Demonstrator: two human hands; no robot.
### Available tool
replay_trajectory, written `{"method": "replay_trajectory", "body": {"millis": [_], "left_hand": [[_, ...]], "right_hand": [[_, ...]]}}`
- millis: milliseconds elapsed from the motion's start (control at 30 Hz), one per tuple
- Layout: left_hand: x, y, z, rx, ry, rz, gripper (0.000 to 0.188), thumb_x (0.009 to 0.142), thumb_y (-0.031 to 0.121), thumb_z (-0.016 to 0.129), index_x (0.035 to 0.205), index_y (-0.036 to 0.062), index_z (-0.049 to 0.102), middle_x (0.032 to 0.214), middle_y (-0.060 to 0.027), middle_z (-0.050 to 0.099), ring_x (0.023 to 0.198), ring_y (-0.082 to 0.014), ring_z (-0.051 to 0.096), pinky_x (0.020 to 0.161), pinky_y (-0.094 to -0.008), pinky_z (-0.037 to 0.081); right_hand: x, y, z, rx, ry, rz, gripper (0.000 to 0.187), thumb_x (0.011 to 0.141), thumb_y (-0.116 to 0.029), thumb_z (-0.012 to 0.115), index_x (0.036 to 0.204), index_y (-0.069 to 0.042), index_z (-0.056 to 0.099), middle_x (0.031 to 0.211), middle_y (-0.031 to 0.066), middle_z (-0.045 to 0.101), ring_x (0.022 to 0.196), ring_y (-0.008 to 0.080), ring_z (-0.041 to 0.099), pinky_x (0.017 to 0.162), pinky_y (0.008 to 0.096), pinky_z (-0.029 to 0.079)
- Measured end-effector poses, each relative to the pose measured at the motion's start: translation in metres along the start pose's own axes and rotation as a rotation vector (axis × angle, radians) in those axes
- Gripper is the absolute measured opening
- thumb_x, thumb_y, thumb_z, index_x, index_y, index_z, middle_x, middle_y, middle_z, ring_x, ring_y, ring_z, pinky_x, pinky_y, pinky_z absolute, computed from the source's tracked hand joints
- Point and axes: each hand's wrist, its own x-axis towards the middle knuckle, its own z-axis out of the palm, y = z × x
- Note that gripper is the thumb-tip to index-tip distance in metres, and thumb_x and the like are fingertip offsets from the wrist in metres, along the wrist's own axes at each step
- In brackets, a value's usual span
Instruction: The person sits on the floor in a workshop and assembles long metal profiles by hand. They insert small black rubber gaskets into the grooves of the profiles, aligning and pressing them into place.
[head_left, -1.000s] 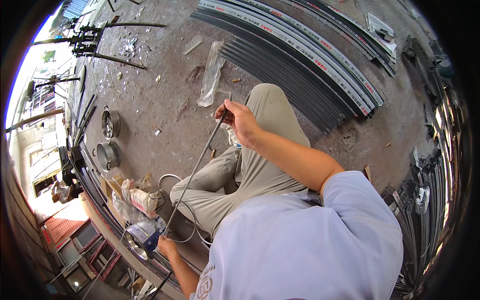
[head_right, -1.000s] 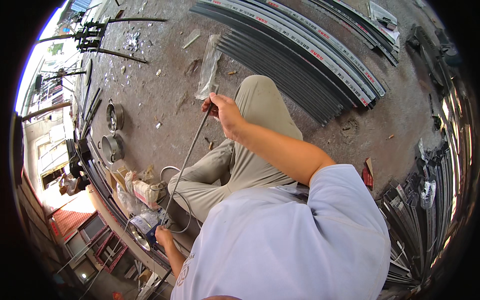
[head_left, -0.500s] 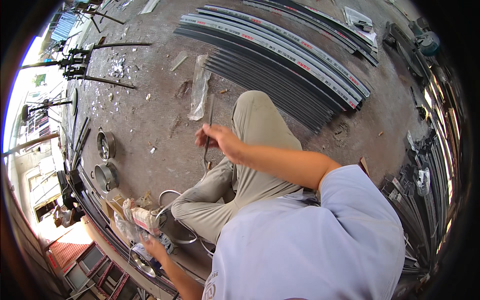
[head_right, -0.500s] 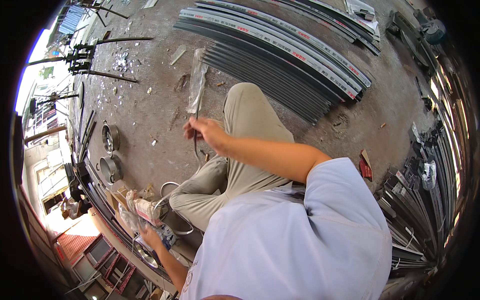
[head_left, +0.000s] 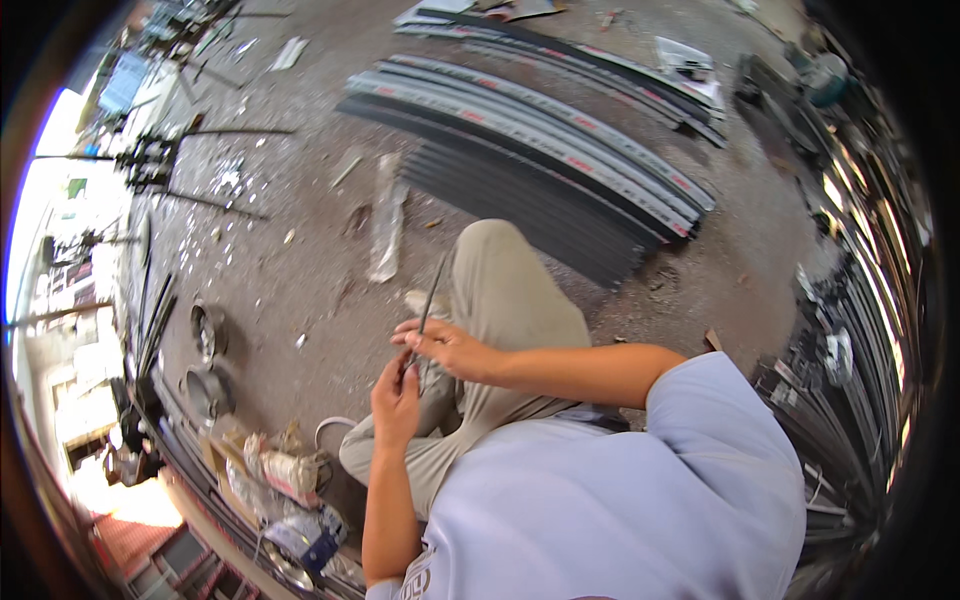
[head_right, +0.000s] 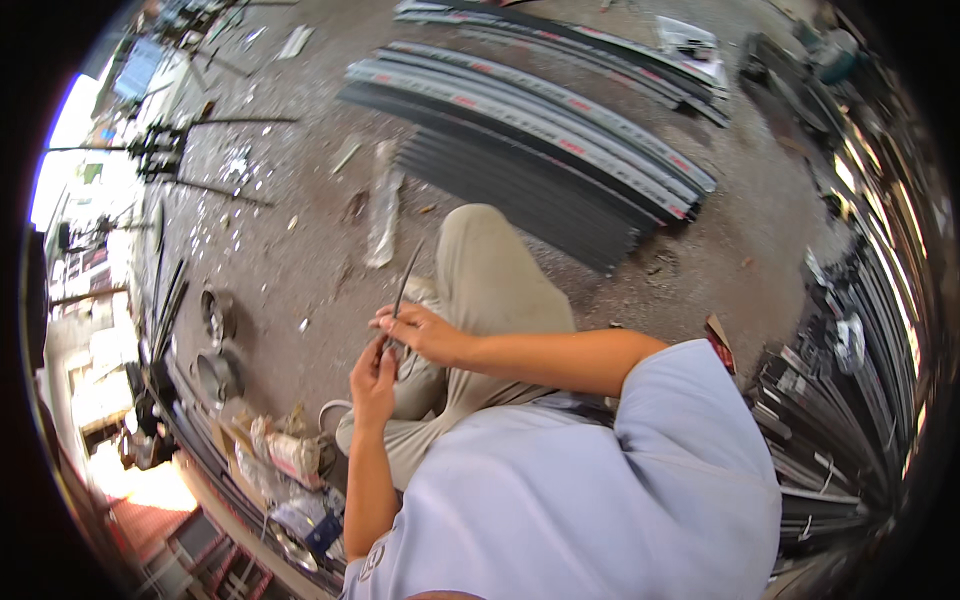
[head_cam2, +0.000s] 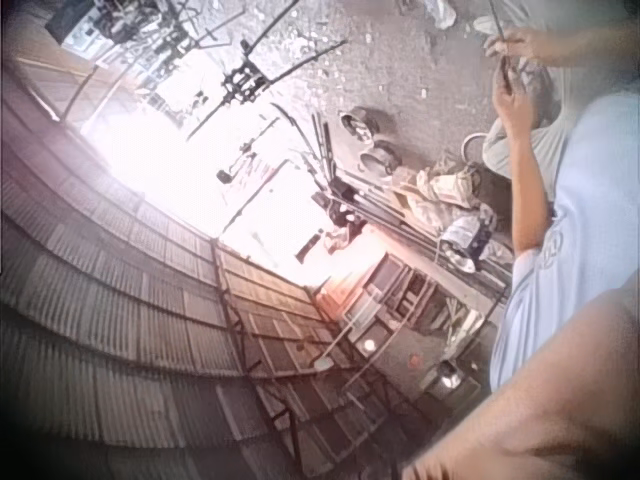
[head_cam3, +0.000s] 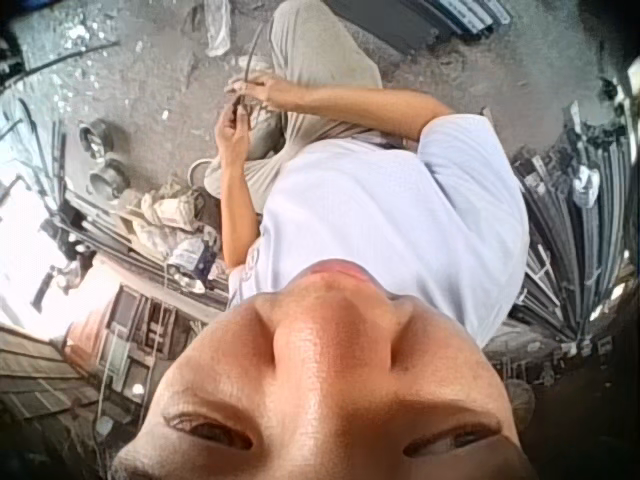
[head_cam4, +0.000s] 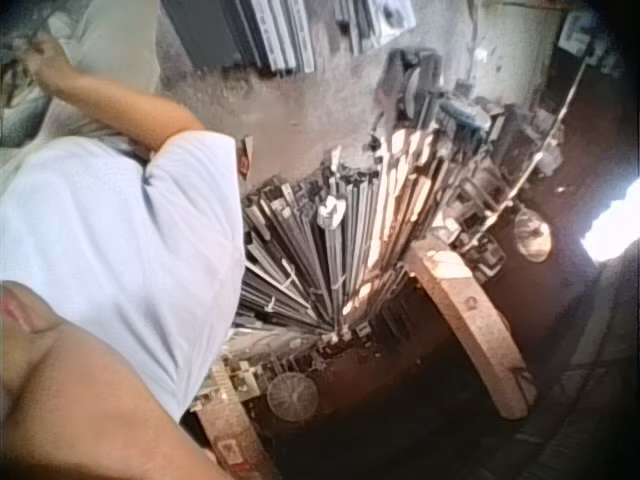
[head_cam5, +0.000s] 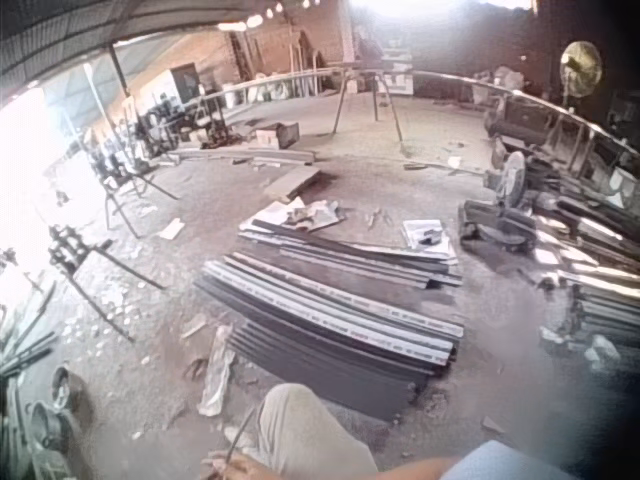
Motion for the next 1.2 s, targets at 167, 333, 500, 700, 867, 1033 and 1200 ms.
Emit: {"method": "replay_trajectory", "body": {"millis": [167, 333, 500, 700, 867, 1033, 1200], "left_hand": [[-0.004, -0.015, -0.008, 0.397, 0.129, 0.103, 0.025, 0.108, 0.023, 0.064, 0.109, -0.0015, 0.069, 0.075, 0.0036, 0.055, 0.069, -0.0065, 0.046, 0.062, -0.0262, 0.041], [-0.01, -0.069, -0.042, 0.477, 0.377, 0.092, 0.026, 0.106, 0.024, 0.064, 0.099, -0.0015, 0.064, 0.075, -0.0103, 0.064, 0.066, -0.0184, 0.055, 0.064, -0.0357, 0.046], [-0.042, -0.121, -0.094, 0.706, 0.614, -0.025, 0.035, 0.105, 0.031, 0.065, 0.093, -0.0017, 0.063, 0.077, -0.0219, 0.067, 0.069, -0.0395, 0.065, 0.064, -0.0464, 0.049], [-0.096, -0.159, -0.128, 0.928, 0.772, -0.235, 0.047, 0.108, 0.041, 0.054, 0.093, -0.0016, 0.066, 0.087, -0.028, 0.07, 0.082, -0.0503, 0.067, 0.071, -0.0578, 0.049], [-0.129, -0.192, -0.116, 0.934, 0.904, -0.28, 0.048, 0.107, 0.044, 0.054, 0.094, -0.0003, 0.067, 0.087, -0.0282, 0.07, 0.082, -0.052, 0.066, 0.072, -0.0597, 0.048], [-0.12, -0.194, -0.127, 0.93, 0.985, -0.357, 0.05, 0.106, 0.046, 0.053, 0.09, 0.0003, 0.065, 0.08, -0.0275, 0.068, 0.077, -0.0534, 0.063, 0.067, -0.0613, 0.045], [-0.108, -0.189, -0.129, 0.903, 0.968, -0.411, 0.05, 0.108, 0.045, 0.052, 0.094, -0.0005, 0.067, 0.083, -0.0287, 0.069, 0.078, -0.0538, 0.063, 0.069, -0.0616, 0.045]], "right_hand": [[0.012, -0.01, -0.027, -0.143, 0.238, 0.141, 0.041, 0.108, -0.034, 0.06, 0.135, -0.004, 0.068, 0.144, 0.0115, 0.06, 0.132, 0.0258, 0.058, 0.11, 0.0393, 0.046], [0.051, -0.061, -0.127, -0.388, 0.551, -0.136, 0.035, 0.102, -0.027, 0.067, 0.129, -0.006, 0.071, 0.125, 0.0173, 0.071, 0.123, 0.0282, 0.066, 0.099, 0.0392, 0.053], [0.09, -0.052, -0.292, -0.856, 0.954, -0.35, 0.034, 0.094, -0.025, 0.07, 0.119, -0.003, 0.075, 0.127, 0.0217, 0.07, 0.121, 0.0366, 0.065, 0.106, 0.0431, 0.051], [0.092, -0.055, -0.48, -1.255, 1.28, -0.123, 0.051, 0.093, -0.03, 0.068, 0.135, -0.002, 0.065, 0.136, 0.0228, 0.064, 0.128, 0.0425, 0.057, 0.111, 0.0503, 0.045], [0.094, -0.085, -0.519, -1.418, 1.324, 0.314, 0.057, 0.097, -0.035, 0.063, 0.146, -0.007, 0.053, 0.147, 0.0203, 0.056, 0.136, 0.0412, 0.052, 0.112, 0.0523, 0.045], [0.126, -0.111, -0.551, -1.572, 1.189, 0.434, 0.068, 0.101, -0.04, 0.06, 0.16, -0.011, 0.039, 0.162, 0.022, 0.04, 0.143, 0.0435, 0.047, 0.115, 0.0525, 0.044], [0.13, -0.134, -0.578, -1.434, 1.168, 0.536, 0.081, 0.099, -0.048, 0.063, 0.165, -0.013, 0.031, 0.17, 0.0204, 0.028, 0.15, 0.0463, 0.039, 0.117, 0.0573, 0.041]]}}
